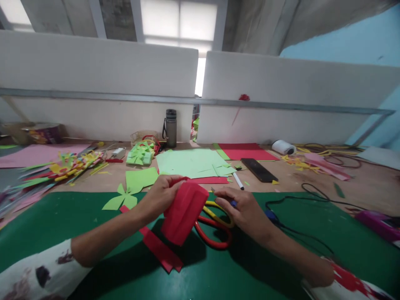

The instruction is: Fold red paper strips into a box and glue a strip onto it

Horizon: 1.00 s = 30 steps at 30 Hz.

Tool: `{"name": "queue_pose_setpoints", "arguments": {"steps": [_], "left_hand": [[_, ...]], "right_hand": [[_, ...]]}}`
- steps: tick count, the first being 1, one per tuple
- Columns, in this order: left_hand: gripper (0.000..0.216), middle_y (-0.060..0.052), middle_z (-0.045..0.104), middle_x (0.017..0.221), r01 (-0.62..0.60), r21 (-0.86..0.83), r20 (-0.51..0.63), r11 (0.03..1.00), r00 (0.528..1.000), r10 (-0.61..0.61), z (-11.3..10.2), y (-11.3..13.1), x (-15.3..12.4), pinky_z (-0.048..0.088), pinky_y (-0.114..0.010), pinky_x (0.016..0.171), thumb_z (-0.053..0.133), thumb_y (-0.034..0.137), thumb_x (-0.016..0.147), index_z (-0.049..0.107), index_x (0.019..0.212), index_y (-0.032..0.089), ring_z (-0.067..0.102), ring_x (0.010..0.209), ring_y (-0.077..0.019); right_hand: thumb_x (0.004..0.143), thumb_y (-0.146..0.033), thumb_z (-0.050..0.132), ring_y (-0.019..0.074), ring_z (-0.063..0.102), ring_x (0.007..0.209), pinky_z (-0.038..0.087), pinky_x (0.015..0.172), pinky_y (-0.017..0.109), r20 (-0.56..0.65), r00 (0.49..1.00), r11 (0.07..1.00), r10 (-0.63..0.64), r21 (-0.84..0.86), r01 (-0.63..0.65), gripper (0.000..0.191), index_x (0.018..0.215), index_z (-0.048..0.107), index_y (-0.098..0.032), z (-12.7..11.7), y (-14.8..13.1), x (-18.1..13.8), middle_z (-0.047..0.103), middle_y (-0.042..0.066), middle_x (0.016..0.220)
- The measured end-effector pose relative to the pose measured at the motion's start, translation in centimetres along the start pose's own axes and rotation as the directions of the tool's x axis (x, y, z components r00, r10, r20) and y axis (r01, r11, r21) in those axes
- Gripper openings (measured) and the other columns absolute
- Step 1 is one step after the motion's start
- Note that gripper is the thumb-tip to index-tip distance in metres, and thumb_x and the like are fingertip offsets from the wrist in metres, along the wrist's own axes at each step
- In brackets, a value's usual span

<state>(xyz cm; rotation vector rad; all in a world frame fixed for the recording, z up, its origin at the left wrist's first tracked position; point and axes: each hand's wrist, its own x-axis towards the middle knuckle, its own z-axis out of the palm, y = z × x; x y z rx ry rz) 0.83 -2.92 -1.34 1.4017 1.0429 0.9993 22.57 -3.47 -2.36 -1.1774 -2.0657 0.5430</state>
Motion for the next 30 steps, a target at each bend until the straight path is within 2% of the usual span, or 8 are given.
{"name": "queue_pose_setpoints", "arguments": {"steps": [4, 9, 11, 13, 17, 21, 27, 30], "left_hand": [[0.025, -0.001, 0.062, 0.067, -0.03, 0.056, 0.092, 0.998, 0.995, 0.025, 1.3, 0.0, -0.8, 0.033, -0.017, 0.044, 0.053, 0.036, 0.082, 0.068, 0.08, 0.015, 0.046, 0.051, -0.009], [0.025, 0.0, 0.057, 0.063, -0.134, 0.199, 0.147, 0.971, 0.983, 0.106, 1.9, 0.2, -1.3, 0.034, -0.018, 0.047, 0.048, 0.029, 0.084, 0.066, 0.071, 0.015, 0.043, 0.054, -0.0098], [0.025, 0.001, 0.056, 0.06, -0.131, 0.257, 0.139, 0.958, 0.985, 0.098, 1.9, 0.0, -1.3, 0.034, -0.018, 0.049, 0.049, 0.028, 0.082, 0.066, 0.068, 0.015, 0.043, 0.054, -0.0102], [0.023, 0.001, 0.057, 0.059, -0.043, 0.238, 0.123, 0.97, 0.992, 0.014, 1.8, -0.1, -1.3, 0.033, -0.019, 0.048, 0.051, 0.029, 0.08, 0.067, 0.07, 0.015, 0.045, 0.052, -0.0101], [0.017, -0.001, 0.063, 0.062, 0.187, 0.013, 0.104, 0.982, 0.977, -0.187, 1.7, -0.5, -1.1, 0.035, -0.019, 0.048, 0.064, 0.029, 0.069, 0.068, 0.076, 0.014, 0.051, 0.05, -0.0103], [0.015, -0.003, 0.065, 0.063, 0.312, -0.214, 0.173, 0.925, 0.945, -0.279, 1.5, -0.9, -0.9, 0.039, -0.018, 0.048, 0.069, 0.026, 0.066, 0.067, 0.071, 0.012, 0.056, 0.049, -0.0096], [0.016, -0.005, 0.066, 0.062, 0.366, -0.358, 0.175, 0.859, 0.93, -0.324, 1.7, -1.4, -0.8, 0.042, -0.017, 0.045, 0.07, 0.027, 0.069, 0.067, 0.072, 0.011, 0.057, 0.049, -0.0095], [0.016, -0.005, 0.067, 0.062, 0.385, -0.334, 0.192, 0.86, 0.921, -0.338, 1.7, -1.3, -0.8, 0.044, -0.017, 0.048, 0.069, 0.026, 0.071, 0.068, 0.078, 0.012, 0.057, 0.049, -0.0098]], "right_hand": [[0.083, -0.042, 0.052, 0.0172, 0.059, 0.069, 0.044, 0.062, 0.027, 0.023, 0.988, 0.959, 0.151, 0.24, -0.152, 0.027, 0.078, 0.065, -0.018, -0.3, 0.0, 0.5, 0.065, 0.002, 0.072], [0.079, -0.038, 0.058, 0.0125, 0.055, 0.062, 0.043, 0.058, 0.023, 0.192, 0.974, 0.863, 0.124, 0.463, -0.201, 0.023, 0.073, 0.064, -0.017, 0.8, -1.5, 1.3, 0.062, 0.001, 0.067], [0.077, -0.03, 0.059, 0.0115, 0.053, 0.06, 0.041, 0.055, 0.022, 0.227, 0.963, 0.877, 0.143, 0.422, -0.23, 0.015, 0.071, 0.065, -0.017, 1.0, -2.1, 1.5, 0.062, 0.0, 0.066], [0.075, -0.023, 0.056, 0.0103, 0.05, 0.055, 0.038, 0.051, 0.021, 0.221, 0.959, 0.911, 0.179, 0.332, -0.246, 0.014, 0.064, 0.064, -0.017, 1.0, -2.5, 1.4, 0.06, -0.001, 0.06], [0.073, -0.019, 0.052, 0.0084, 0.042, 0.047, 0.03, 0.044, 0.021, 0.157, 0.965, 0.935, 0.211, 0.254, -0.246, 0.019, 0.054, 0.056, -0.017, 1.0, -2.5, 1.3, 0.051, -0.004, 0.05], [0.074, -0.02, 0.051, 0.008, 0.04, 0.047, 0.03, 0.044, 0.021, 0.133, 0.968, 0.936, 0.214, 0.255, -0.242, 0.02, 0.055, 0.054, -0.018, 1.3, -2.0, 1.2, 0.048, -0.004, 0.051], [0.083, -0.025, 0.05, 0.0125, 0.052, 0.061, 0.04, 0.057, 0.023, 0.077, 0.992, 0.987, 0.1, 0.116, -0.108, 0.019, 0.067, 0.058, -0.02, 0.2, -1.2, 0.6, 0.058, -0.002, 0.063], [0.086, -0.029, 0.049, 0.0158, 0.058, 0.071, 0.043, 0.066, 0.026, 0.043, 0.998, 0.993, 0.043, -0.111, -0.038, 0.016, 0.078, 0.06, -0.022, -1.7, 0.9, -0.7, 0.064, 0.001, 0.078]]}}
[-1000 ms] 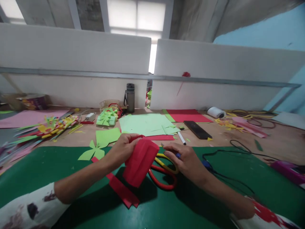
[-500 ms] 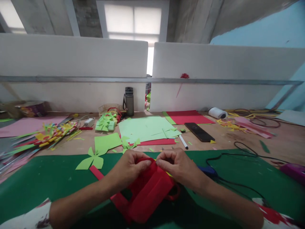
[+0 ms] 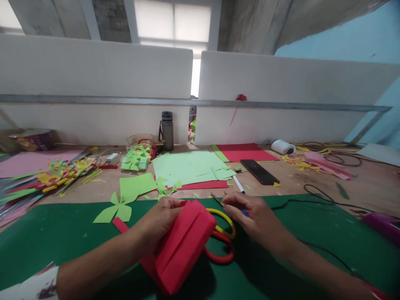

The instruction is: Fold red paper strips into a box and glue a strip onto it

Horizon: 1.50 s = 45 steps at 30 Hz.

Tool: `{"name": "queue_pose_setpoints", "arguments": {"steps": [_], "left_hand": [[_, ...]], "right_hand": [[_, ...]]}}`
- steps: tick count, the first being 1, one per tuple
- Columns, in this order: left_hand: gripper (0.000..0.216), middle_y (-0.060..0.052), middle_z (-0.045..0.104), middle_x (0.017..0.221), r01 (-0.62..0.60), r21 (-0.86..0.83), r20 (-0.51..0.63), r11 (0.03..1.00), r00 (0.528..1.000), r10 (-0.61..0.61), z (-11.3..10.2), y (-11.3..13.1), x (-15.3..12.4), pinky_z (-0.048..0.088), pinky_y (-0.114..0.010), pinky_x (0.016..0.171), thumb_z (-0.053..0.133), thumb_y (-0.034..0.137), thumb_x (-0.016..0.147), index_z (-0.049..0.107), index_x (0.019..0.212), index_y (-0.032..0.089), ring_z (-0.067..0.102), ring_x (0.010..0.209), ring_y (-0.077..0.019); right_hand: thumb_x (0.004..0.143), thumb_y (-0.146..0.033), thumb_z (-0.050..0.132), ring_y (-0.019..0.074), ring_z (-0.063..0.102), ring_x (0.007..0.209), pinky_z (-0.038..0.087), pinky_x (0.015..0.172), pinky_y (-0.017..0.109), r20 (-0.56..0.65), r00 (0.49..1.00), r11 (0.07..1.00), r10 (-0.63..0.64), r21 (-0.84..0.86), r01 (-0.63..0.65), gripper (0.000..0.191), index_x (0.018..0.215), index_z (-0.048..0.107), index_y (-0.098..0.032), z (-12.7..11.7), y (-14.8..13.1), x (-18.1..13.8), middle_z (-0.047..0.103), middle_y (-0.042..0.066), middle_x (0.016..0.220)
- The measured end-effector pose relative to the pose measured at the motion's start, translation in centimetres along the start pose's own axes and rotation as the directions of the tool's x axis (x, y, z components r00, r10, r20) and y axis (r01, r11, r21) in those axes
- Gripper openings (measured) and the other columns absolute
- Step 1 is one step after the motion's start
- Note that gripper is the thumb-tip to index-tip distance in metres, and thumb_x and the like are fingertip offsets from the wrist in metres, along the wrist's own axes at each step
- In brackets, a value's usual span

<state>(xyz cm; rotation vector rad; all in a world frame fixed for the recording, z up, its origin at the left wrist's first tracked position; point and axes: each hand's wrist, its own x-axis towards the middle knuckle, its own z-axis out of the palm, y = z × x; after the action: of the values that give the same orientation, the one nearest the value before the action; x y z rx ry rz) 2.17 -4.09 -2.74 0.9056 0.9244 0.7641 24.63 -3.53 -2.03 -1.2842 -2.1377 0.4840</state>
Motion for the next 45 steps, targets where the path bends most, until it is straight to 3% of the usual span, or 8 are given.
{"name": "queue_pose_setpoints", "arguments": {"steps": [6, 11, 15, 23, 28, 32, 40, 45], "left_hand": [[0.022, -0.001, 0.069, 0.067, -0.182, 0.355, -0.051, 0.917, 0.976, 0.214, -0.3, 0.3, -0.2, 0.04, -0.015, 0.044, 0.055, 0.03, 0.081, 0.067, 0.095, 0.017, 0.057, 0.05, -0.0098], [0.021, -0.001, 0.07, 0.073, -0.335, 0.693, -0.024, 0.639, 0.875, 0.484, -0.6, 0.8, -0.7, 0.044, -0.018, 0.052, 0.05, 0.027, 0.083, 0.068, 0.082, 0.016, 0.059, 0.061, -0.0133], [0.021, -0.001, 0.071, 0.078, -0.35, 0.752, -0.03, 0.559, 0.828, 0.56, -0.8, 1.5, -0.8, 0.045, -0.019, 0.058, 0.05, 0.026, 0.083, 0.068, 0.087, 0.017, 0.061, 0.068, -0.0152], [0.02, -0.002, 0.068, 0.071, -0.338, 0.696, -0.043, 0.633, 0.861, 0.507, -0.9, 1.6, -0.3, 0.043, -0.019, 0.054, 0.048, 0.019, 0.081, 0.068, 0.079, 0.014, 0.058, 0.062, -0.0134], [0.019, 0.0, 0.067, 0.069, -0.364, 0.686, -0.017, 0.63, 0.858, 0.514, -0.8, 1.2, -0.3, 0.041, -0.017, 0.053, 0.047, 0.014, 0.079, 0.065, 0.074, 0.015, 0.055, 0.06, -0.0106], [0.018, 0.0, 0.066, 0.069, -0.368, 0.667, -0.021, 0.648, 0.86, 0.51, -0.9, 1.4, -0.3, 0.042, -0.018, 0.055, 0.048, 0.013, 0.077, 0.066, 0.073, 0.014, 0.056, 0.062, -0.0108], [0.021, -0.001, 0.068, 0.07, -0.218, 0.357, -0.234, 0.908, 0.921, 0.313, -2.7, 3.5, -2.1, 0.039, -0.017, 0.044, 0.061, 0.024, 0.074, 0.068, 0.091, 0.014, 0.056, 0.051, -0.0103], [0.02, -0.003, 0.068, 0.071, -0.156, 0.231, -0.275, 0.96, 0.936, 0.218, -3.7, 2.1, -2.9, 0.042, -0.019, 0.048, 0.064, 0.024, 0.072, 0.067, 0.088, 0.013, 0.057, 0.054, -0.0109]], "right_hand": [[0.084, -0.026, 0.049, 0.0263, 0.063, 0.079, 0.047, 0.063, 0.034, -0.07, 0.997, 0.746, 0.028, -0.663, -0.067, 0.018, 0.094, 0.062, -0.018, -2.9, 6.3, -3.6, 0.065, 0.012, 0.091], [0.085, -0.033, 0.05, 0.0255, 0.066, 0.085, 0.052, 0.07, 0.036, 0.039, 0.989, 0.77, 0.142, -0.632, -0.085, 0.027, 0.105, 0.061, -0.018, -3.4, 6.2, -5.2, 0.067, 0.011, 0.102], [0.074, -0.023, 0.06, 0.0302, 0.062, 0.099, 0.052, 0.077, 0.04, 0.17, 0.975, 0.813, 0.142, -0.582, -0.017, 0.042, 0.116, 0.057, -0.018, -3.7, 5.8, -5.4, 0.064, 0.013, 0.114], [0.072, -0.018, 0.054, 0.0256, 0.064, 0.096, 0.051, 0.078, 0.033, 0.267, 0.956, 0.951, 0.118, -0.306, -0.032, 0.052, 0.123, 0.053, -0.026, -5.1, 7.7, -4.4, 0.065, 0.005, 0.113], [0.078, -0.035, 0.053, 0.0241, 0.065, 0.071, 0.05, 0.061, 0.03, -0.013, 0.977, 0.935, 0.213, -0.287, -0.208, 0.032, 0.105, 0.061, -0.02, -4.6, 5.2, -3.2, 0.071, 0.005, 0.085], [0.074, -0.057, 0.049, 0.0241, 0.062, 0.059, 0.048, 0.05, 0.03, -0.14, 0.956, 0.948, 0.257, -0.155, -0.278, 0.041, 0.079, 0.065, -0.019, -4.3, 2.6, -2.0, 0.068, 0.004, 0.065], [0.065, -0.057, 0.063, 0.015, 0.052, 0.049, 0.044, 0.046, 0.024, -0.041, 0.948, 0.943, 0.316, 0.124, -0.309, 0.041, 0.065, 0.062, -0.017, -1.0, -1.7, 0.2, 0.057, 0.0, 0.053], [0.066, -0.053, 0.064, 0.0179, 0.056, 0.057, 0.049, 0.053, 0.027, 0.079, 0.983, 0.928, 0.165, 0.325, -0.182, 0.036, 0.065, 0.062, -0.017, 1.3, -2.0, 1.7, 0.062, 0.002, 0.062]]}}
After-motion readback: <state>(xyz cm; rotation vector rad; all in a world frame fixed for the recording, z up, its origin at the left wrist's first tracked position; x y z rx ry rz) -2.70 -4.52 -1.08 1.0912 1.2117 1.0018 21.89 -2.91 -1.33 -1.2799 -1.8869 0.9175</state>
